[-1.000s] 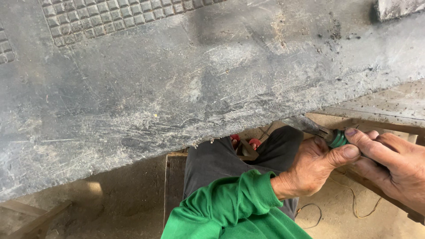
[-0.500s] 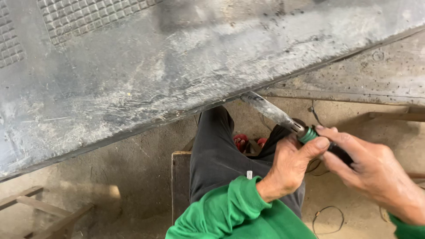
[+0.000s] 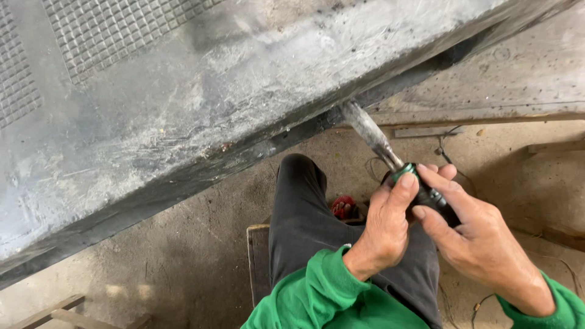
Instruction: The person repairs a plastic pallet by using a soldering iron to melt and fuse plastic into cracks and holes, then picks up pieces of plastic from a workbench and melts them into the repair site.
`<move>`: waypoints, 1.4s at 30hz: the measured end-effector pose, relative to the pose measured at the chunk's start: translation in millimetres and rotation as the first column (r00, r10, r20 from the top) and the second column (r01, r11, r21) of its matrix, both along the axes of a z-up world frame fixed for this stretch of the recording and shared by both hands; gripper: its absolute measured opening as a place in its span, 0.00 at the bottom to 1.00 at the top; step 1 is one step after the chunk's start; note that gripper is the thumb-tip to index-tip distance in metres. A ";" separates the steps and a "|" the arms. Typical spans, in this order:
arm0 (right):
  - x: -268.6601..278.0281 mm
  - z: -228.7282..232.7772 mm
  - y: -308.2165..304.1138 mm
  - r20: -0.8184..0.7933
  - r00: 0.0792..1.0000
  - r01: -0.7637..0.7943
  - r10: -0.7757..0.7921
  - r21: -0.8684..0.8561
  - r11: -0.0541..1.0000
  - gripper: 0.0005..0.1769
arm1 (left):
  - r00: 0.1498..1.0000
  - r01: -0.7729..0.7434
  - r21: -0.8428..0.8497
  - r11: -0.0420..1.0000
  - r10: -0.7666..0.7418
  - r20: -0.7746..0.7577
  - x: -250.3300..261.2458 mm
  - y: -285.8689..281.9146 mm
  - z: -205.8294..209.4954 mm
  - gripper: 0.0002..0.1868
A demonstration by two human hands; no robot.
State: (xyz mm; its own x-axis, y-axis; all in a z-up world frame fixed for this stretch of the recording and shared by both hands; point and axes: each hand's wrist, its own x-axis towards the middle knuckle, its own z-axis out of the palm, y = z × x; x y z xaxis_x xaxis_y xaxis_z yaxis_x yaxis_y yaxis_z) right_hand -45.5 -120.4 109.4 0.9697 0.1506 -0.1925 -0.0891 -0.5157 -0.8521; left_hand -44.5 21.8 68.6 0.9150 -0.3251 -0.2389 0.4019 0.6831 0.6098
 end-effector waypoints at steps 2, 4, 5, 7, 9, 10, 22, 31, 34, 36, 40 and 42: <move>2.0 -0.4 2.7 0.005 1.000 0.006 -0.005 -0.061 0.998 0.34 | 1.000 0.008 -0.033 0.999 -0.009 -0.030 1.4 2.9 -4.5 0.28; 1.6 3.3 5.9 0.024 1.000 -0.018 0.019 -0.019 1.000 0.34 | 0.999 -0.006 -0.062 0.998 0.004 -0.036 1.4 4.2 -4.0 0.28; 4.6 4.8 7.6 0.044 0.999 -0.030 0.030 0.003 1.000 0.33 | 0.999 -0.023 -0.074 0.997 0.021 -0.027 0.7 3.2 -1.8 0.28; 10.1 5.8 9.8 0.032 0.999 -0.028 0.029 -0.025 0.999 0.34 | 0.999 -0.043 -0.095 0.995 0.040 -0.036 3.8 3.7 -2.6 0.27; 8.9 5.6 11.5 0.011 1.000 -0.029 0.029 -0.047 0.998 0.33 | 0.995 -0.045 -0.112 0.993 0.035 -0.089 3.8 4.9 -6.5 0.26; 10.5 5.5 11.9 0.016 0.999 -0.032 0.033 -0.057 0.998 0.33 | 0.995 -0.049 -0.120 0.992 0.038 -0.094 4.4 4.7 -7.8 0.26; 32.6 36.2 10.0 0.048 0.978 -0.178 0.203 -0.309 0.934 0.34 | 0.995 0.013 -0.229 0.973 -0.034 -0.089 17.9 11.0 5.3 0.27; 47.8 49.7 7.7 0.085 0.940 -0.218 0.331 -0.596 0.773 0.33 | 0.995 0.024 -0.358 0.933 -0.058 -0.085 28.1 7.9 23.2 0.27; 50.2 55.9 10.0 0.161 0.926 -0.189 0.342 -0.586 0.788 0.31 | 0.994 0.063 -0.302 0.951 -0.088 -0.071 30.5 11.0 29.2 0.30; 53.5 61.0 12.0 0.150 0.924 -0.185 0.353 -0.632 0.752 0.31 | 0.990 0.073 -0.281 0.957 -0.103 -0.092 34.2 11.8 30.8 0.29; 59.8 67.1 15.0 0.066 0.926 -0.214 0.371 -0.719 0.661 0.33 | 0.989 0.043 -0.464 0.885 -0.103 -0.105 32.7 9.8 25.4 0.27; 61.0 67.0 15.6 0.027 0.929 -0.231 0.369 -0.737 0.635 0.33 | 0.991 0.029 -0.522 0.852 -0.091 -0.094 31.6 8.5 20.9 0.26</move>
